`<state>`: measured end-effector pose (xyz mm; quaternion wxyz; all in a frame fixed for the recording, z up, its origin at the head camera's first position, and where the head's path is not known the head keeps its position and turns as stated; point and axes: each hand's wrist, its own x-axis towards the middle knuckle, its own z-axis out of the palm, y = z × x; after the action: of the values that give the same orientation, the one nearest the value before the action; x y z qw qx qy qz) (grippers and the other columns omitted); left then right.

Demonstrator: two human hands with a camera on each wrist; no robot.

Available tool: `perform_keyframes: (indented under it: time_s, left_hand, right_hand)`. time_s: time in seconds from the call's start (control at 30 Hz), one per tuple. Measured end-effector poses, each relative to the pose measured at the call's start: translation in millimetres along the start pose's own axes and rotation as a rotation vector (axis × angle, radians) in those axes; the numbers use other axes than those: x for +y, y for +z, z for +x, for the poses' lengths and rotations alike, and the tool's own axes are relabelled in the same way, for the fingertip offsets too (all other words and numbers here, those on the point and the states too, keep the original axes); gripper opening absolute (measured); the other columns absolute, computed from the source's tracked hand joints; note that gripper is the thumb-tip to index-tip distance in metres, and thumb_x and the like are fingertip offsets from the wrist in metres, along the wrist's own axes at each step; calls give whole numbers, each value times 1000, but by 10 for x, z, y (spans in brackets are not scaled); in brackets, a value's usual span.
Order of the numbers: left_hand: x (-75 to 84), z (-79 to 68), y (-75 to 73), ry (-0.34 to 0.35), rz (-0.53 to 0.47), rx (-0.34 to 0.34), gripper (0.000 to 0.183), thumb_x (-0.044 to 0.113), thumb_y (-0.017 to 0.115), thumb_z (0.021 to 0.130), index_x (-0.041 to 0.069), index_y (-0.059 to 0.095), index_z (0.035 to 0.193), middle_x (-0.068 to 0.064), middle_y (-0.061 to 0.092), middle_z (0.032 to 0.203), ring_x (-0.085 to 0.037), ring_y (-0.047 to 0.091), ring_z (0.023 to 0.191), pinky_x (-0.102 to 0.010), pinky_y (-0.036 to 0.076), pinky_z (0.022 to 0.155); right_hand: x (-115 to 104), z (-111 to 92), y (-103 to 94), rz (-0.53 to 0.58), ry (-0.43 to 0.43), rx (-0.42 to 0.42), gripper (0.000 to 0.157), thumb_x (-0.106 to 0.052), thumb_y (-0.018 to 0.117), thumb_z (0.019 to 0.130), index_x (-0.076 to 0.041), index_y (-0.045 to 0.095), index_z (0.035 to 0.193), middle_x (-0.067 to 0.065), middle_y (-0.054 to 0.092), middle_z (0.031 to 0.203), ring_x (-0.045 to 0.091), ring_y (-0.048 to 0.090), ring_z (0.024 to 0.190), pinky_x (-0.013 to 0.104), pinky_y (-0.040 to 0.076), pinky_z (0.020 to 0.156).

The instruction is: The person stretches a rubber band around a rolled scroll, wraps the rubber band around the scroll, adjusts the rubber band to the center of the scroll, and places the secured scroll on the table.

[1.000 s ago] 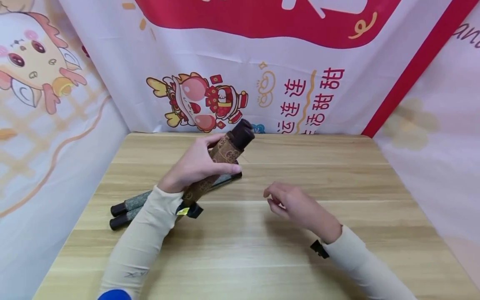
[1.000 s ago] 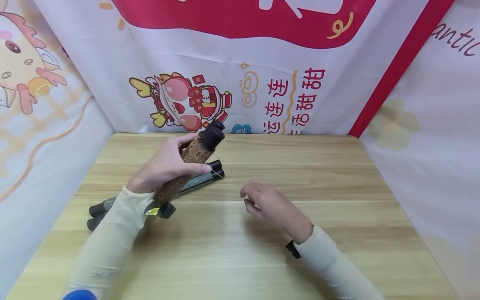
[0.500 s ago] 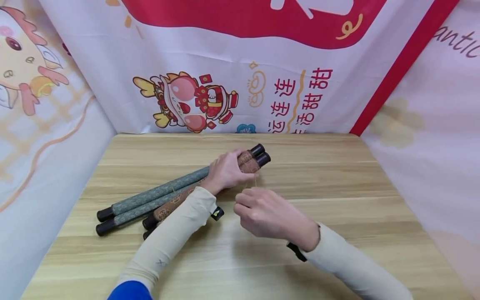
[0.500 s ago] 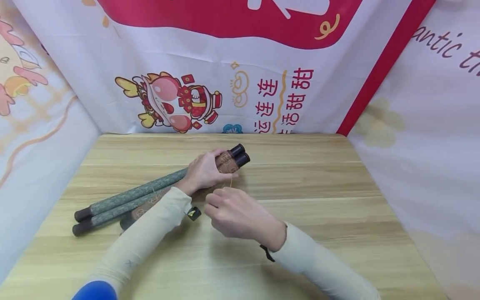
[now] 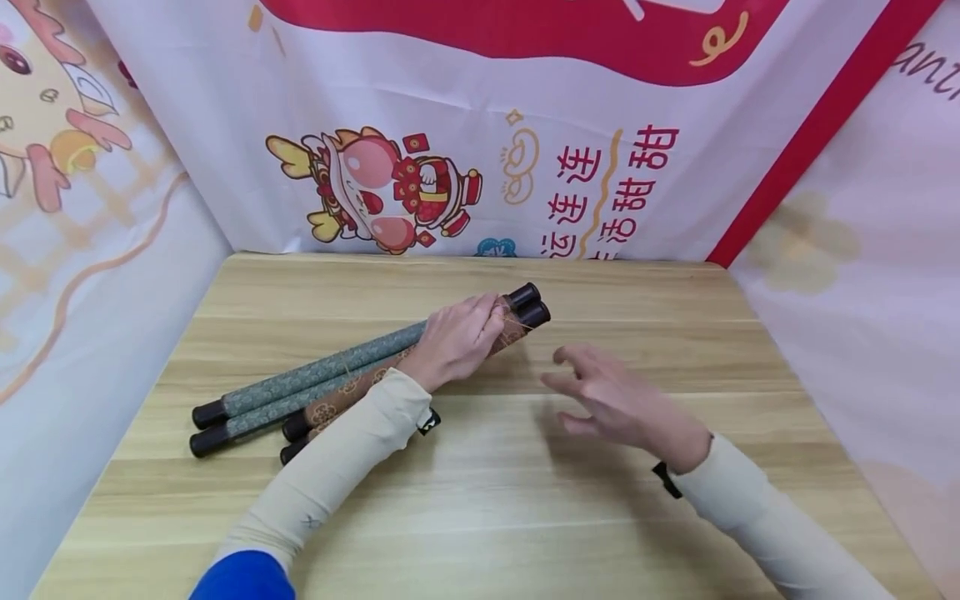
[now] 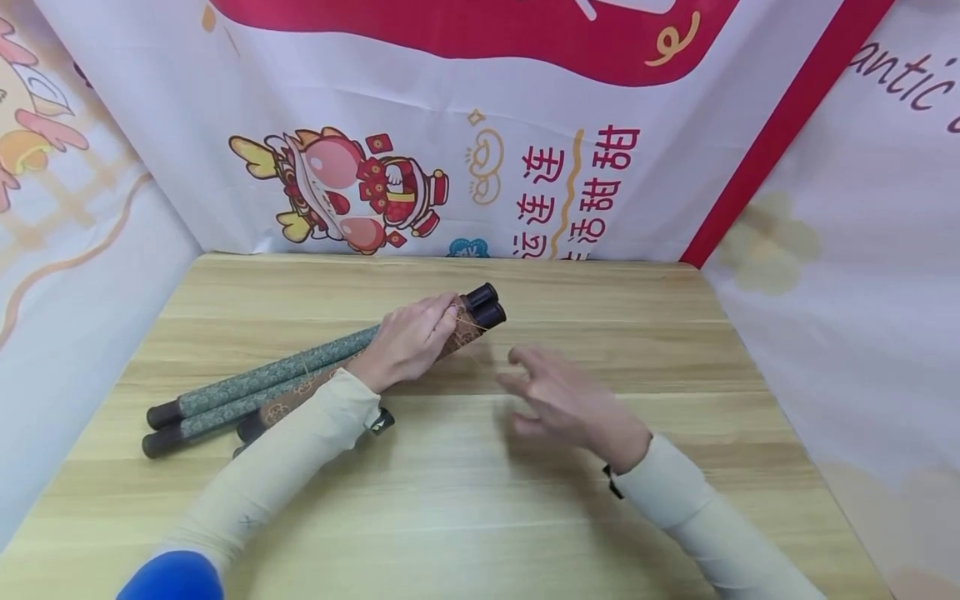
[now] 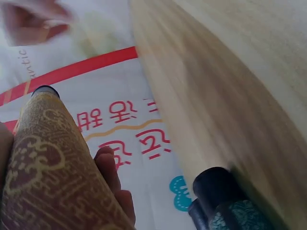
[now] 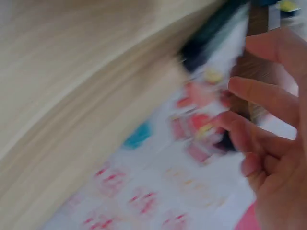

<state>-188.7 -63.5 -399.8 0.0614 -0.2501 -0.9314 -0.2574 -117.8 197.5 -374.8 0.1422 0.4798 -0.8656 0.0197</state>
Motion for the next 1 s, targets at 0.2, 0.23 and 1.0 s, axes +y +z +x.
perform_keyframes:
  time_s: [0.2,0.23,1.0]
  left_hand:
    - [78,-127,-128,43,-80,-102,60,29,27,105,7,51,155,-11,62,151,-32,64,134,-53,54,106]
    - [103,-160,-146,54,-109,-124,59,29,27,105,9,51,156,-9,63,150,-29,64,133,-52,54,106]
    - [293,-341,-497,116,-442,-119,54,32,34,107,14,56,152,-8,72,120,-18,66,94,-39,56,85]
  right_hand:
    - [424,-134,45,117,95,65,29,-28,79,87,-9,83,108,19,61,143,21,63,96,41,57,80]
    - [461,-133,48,147,96,80,26,-27,78,87,-10,83,106,18,61,144,21,62,98,41,57,81]
    - [-80,174,223,1353,259,683,46,12,41,90,0,69,125,3,74,121,16,73,108,29,63,87]
